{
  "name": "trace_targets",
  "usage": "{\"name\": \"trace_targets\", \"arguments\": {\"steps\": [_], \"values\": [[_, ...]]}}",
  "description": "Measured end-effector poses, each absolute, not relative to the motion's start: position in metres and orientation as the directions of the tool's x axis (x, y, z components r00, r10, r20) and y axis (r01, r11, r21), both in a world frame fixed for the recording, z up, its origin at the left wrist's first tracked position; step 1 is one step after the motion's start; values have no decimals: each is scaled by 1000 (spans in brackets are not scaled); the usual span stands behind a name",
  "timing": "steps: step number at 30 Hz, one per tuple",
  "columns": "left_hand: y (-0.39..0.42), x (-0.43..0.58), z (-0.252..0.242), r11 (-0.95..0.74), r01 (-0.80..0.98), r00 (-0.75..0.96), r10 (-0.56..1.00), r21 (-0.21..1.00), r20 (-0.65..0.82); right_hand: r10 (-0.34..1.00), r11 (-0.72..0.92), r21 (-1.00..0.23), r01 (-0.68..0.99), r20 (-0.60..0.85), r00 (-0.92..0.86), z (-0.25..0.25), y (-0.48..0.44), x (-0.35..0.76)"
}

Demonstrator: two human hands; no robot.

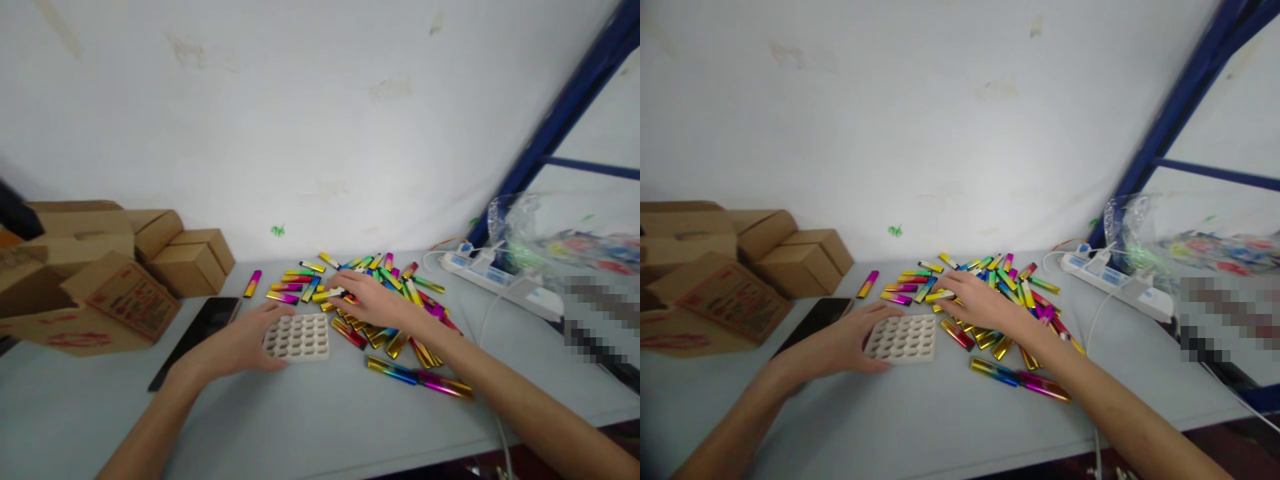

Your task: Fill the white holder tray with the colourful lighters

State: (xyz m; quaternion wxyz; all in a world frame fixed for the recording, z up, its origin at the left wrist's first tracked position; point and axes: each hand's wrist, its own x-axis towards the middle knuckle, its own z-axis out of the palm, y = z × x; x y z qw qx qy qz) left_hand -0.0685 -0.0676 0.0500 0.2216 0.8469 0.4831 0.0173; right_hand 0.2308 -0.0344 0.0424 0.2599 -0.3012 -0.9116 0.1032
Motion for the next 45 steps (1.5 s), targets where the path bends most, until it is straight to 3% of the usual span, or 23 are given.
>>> {"name": "trace_targets", "arguments": {"steps": [5, 8, 13, 16, 20, 22, 25, 29, 33, 39, 45], "values": [[-72, -62, 48, -449, 790, 554, 815, 418, -170, 536, 838, -264, 478, 231, -812, 38, 8, 159], [-73, -60, 49, -473, 765, 578, 803, 436, -144, 582, 810, -192, 554, 151, -799, 28, 19, 130], [-74, -59, 49, -453, 763, 573, 804, 461, -157, 646, 763, -85, 641, 153, -748, 16, 21, 114], [-76, -58, 51, -426, 777, 553, 814, 464, -179, 658, 753, -209, 624, 237, -714, 18, 23, 127], [-76, -56, 53, -418, 787, 550, 808, 453, -212, 727, 671, -590, 449, 407, -553, 28, 24, 172], [-76, -56, 52, -423, 788, 553, 806, 448, -211, 809, 537, -790, 296, 382, -446, 33, 21, 202], [-73, -56, 45, -425, 794, 538, 824, 435, -176, 906, 340, -933, 117, 292, -307, 38, 11, 242], [-68, -50, 38, -435, 800, 528, 837, 414, -141, 968, 211, -967, -142, 227, -103, 39, 0, 274], [-59, -39, 40, -451, 800, 535, 836, 396, -127, 981, 133, -931, -339, 171, -86, 38, -5, 285], [-46, -34, 39, -509, 783, 571, 816, 358, -87, 959, 52, -896, -440, 167, -227, 35, -24, 277], [-53, -42, 28, -489, 748, 567, 822, 450, -48, 918, 24, -901, -433, 191, -348, 36, -49, 258]]}}
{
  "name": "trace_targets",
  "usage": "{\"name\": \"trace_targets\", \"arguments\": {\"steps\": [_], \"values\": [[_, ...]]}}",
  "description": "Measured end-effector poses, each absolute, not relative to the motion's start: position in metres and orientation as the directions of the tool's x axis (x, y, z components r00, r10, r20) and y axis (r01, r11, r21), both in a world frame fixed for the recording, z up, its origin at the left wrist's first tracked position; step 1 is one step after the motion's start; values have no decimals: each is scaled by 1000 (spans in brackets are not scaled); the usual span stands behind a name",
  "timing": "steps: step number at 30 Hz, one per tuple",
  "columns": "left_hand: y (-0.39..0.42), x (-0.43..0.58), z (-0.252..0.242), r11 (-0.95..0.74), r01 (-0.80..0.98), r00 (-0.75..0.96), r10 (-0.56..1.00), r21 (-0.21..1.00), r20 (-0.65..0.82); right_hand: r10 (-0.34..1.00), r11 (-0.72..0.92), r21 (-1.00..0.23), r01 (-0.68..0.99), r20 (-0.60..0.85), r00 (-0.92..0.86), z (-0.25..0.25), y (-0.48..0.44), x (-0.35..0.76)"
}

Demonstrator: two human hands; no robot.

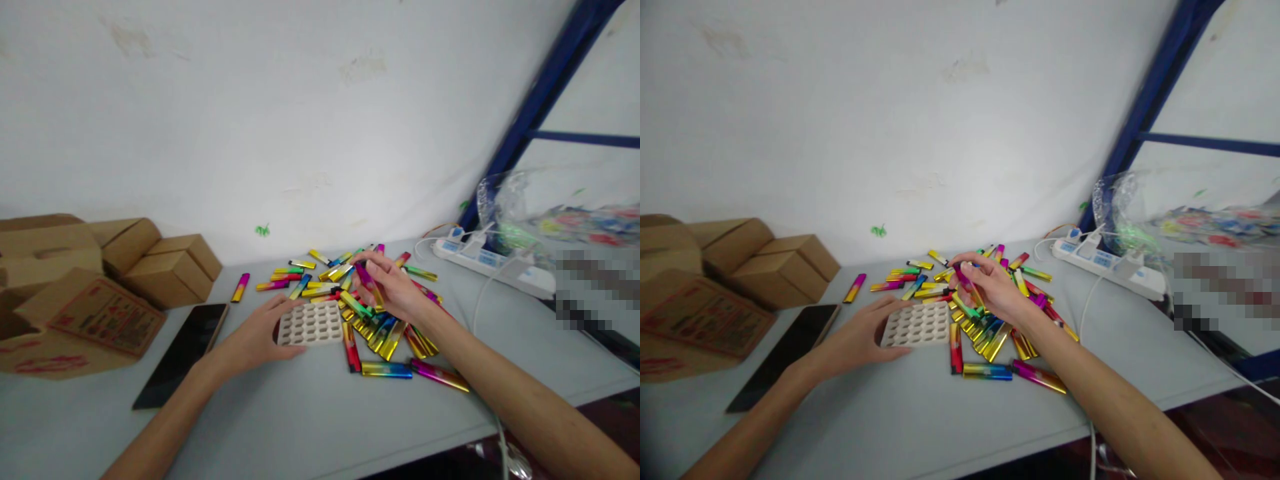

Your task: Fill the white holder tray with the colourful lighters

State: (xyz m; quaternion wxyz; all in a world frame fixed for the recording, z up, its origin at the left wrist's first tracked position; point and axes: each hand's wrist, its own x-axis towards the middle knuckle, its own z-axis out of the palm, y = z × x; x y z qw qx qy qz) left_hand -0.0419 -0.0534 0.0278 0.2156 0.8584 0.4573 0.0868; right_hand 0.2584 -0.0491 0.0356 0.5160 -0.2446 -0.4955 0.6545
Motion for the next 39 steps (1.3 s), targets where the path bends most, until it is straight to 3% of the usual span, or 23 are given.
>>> {"name": "trace_targets", "arguments": {"steps": [7, 12, 27, 35, 39], "values": [[-57, -45, 15, -502, 688, 586, 810, 525, 6, 879, -81, -905, -417, 132, -458, 30, -58, 246], [-56, -45, 12, -502, 680, 584, 811, 535, 18, 878, -68, -904, -422, 147, -456, 30, -61, 241], [-54, -44, 14, -517, 679, 592, 806, 521, 29, 972, -106, -958, -267, -43, -232, 26, -62, 238], [-52, -45, 13, -516, 685, 576, 816, 514, 52, 966, -101, -946, -307, -19, -257, 28, -60, 236], [-51, -49, 13, -500, 658, 571, 819, 563, 58, 942, -7, -956, -293, 91, -322, 25, -58, 237]]}}
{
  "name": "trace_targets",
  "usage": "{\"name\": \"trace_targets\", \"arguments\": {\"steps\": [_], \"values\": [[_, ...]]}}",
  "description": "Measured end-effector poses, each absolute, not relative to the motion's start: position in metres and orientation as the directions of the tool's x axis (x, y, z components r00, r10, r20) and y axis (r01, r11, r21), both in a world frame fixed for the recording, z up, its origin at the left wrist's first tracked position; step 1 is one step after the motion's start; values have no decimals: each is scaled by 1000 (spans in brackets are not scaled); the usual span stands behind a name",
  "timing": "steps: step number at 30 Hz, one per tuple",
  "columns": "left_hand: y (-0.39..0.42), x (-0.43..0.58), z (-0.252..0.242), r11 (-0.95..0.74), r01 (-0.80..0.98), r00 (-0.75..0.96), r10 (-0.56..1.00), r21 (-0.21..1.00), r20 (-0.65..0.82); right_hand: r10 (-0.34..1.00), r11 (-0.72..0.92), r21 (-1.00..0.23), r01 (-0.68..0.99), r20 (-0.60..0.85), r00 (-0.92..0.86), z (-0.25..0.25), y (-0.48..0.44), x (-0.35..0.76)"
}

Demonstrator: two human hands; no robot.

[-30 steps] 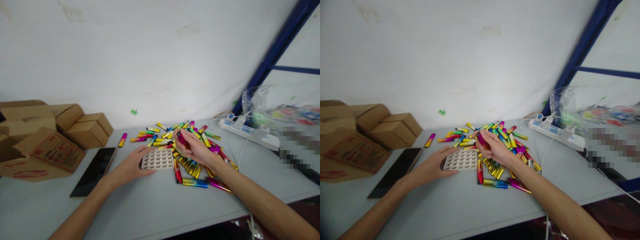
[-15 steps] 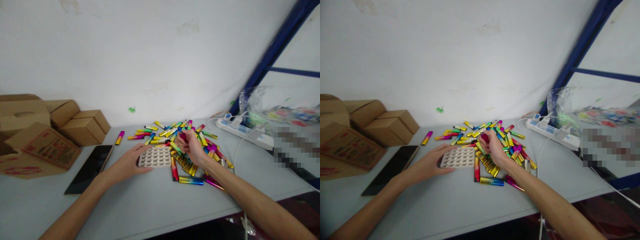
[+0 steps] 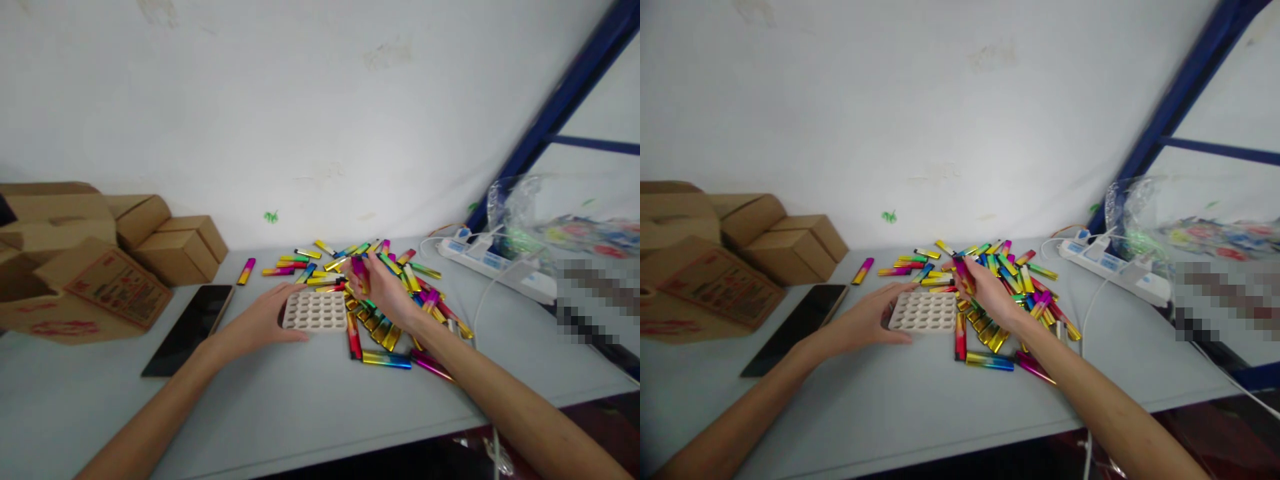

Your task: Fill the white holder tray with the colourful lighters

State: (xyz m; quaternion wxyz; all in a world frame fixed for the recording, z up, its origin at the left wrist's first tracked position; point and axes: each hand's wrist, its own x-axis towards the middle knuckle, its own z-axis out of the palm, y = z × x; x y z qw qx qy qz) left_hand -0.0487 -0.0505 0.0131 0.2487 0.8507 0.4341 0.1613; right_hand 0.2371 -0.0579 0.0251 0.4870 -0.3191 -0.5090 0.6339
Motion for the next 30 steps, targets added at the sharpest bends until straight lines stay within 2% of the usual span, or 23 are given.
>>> {"name": "trace_targets", "arguments": {"steps": [5, 9, 13, 17, 20, 26, 30], "values": [[-48, -58, 11, -417, 574, 580, 815, 705, 10, 908, 199, -979, -37, 199, -370, 32, -60, 237], [-48, -58, 10, -376, 530, 566, 824, 760, 13, 868, 212, -977, 22, 178, -463, 44, -61, 225], [-50, -54, 12, -372, 553, 542, 840, 746, 17, 844, 258, -966, 34, 208, -494, 43, -51, 202], [-51, -54, 15, -361, 572, 548, 837, 737, -15, 832, 468, -846, 254, 326, -449, 36, -39, 181], [-50, -55, 14, -358, 600, 529, 848, 716, -19, 794, 560, -760, 329, 379, -475, 28, -32, 173], [-48, -56, 8, -361, 614, 530, 847, 702, -28, 779, 596, -732, 329, 429, -457, 11, -29, 170], [-48, -56, 8, -368, 595, 541, 841, 714, -18, 759, 625, -668, 404, 400, -513, 13, -32, 169]]}}
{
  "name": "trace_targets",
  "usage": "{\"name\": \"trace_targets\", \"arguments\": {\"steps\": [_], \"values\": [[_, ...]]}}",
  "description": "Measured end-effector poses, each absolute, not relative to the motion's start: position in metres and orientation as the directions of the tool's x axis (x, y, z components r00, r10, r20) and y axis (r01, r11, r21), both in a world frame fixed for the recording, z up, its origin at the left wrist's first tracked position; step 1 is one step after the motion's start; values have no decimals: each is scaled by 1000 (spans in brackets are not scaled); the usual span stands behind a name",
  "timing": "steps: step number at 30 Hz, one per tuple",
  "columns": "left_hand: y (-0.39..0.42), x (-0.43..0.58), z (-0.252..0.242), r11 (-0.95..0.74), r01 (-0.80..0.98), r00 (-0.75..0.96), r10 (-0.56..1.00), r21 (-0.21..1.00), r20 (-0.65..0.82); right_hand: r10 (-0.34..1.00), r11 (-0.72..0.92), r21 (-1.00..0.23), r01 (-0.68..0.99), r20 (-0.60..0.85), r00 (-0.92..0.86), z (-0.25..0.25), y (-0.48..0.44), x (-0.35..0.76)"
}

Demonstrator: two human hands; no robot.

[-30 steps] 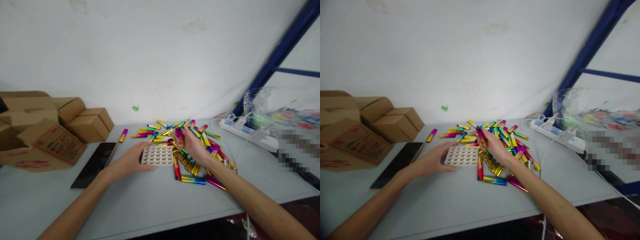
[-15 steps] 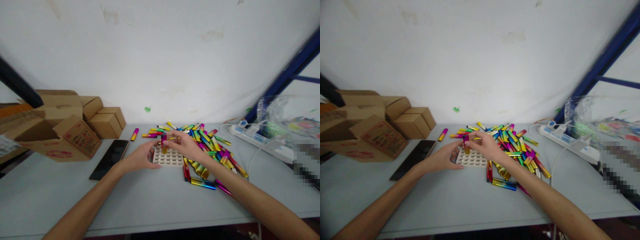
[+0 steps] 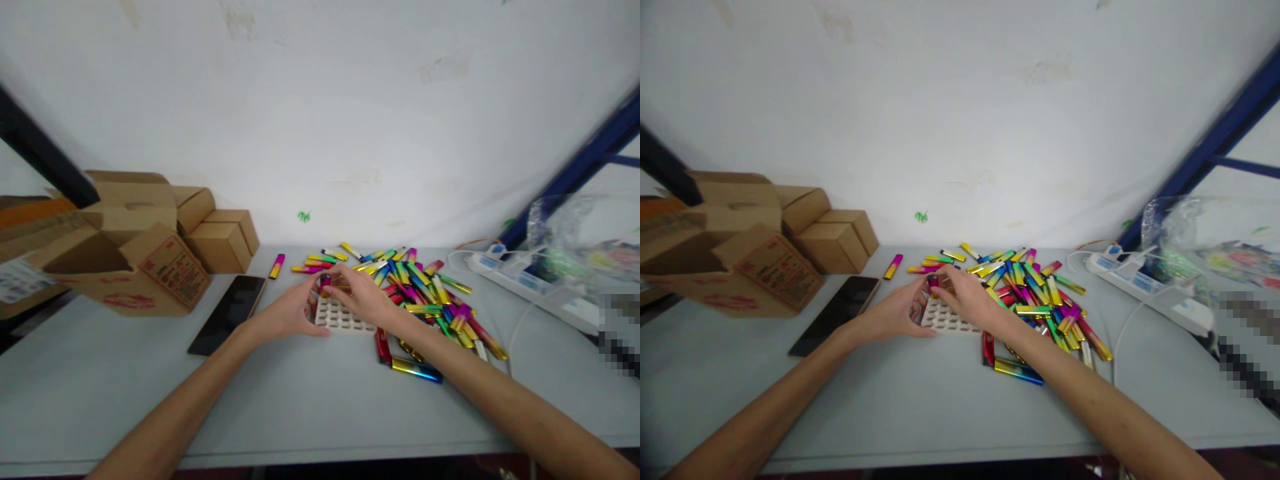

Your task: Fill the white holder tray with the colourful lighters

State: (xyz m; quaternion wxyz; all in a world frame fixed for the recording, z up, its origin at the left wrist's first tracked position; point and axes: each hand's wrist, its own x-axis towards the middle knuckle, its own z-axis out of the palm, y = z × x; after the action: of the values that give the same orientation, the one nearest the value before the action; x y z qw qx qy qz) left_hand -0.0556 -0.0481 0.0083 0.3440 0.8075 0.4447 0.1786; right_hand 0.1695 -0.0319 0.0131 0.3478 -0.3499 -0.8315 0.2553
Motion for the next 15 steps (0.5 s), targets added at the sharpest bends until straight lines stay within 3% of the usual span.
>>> {"name": "trace_targets", "arguments": {"steps": [13, 15], "values": [[-49, -55, 20, -371, 655, 510, 860, 658, -22, 760, 621, -627, 471, 334, -557, 48, -42, 210], [-48, -57, 21, -375, 676, 493, 870, 634, -11, 749, 614, -607, 505, 245, -616, 60, -58, 234]]}}
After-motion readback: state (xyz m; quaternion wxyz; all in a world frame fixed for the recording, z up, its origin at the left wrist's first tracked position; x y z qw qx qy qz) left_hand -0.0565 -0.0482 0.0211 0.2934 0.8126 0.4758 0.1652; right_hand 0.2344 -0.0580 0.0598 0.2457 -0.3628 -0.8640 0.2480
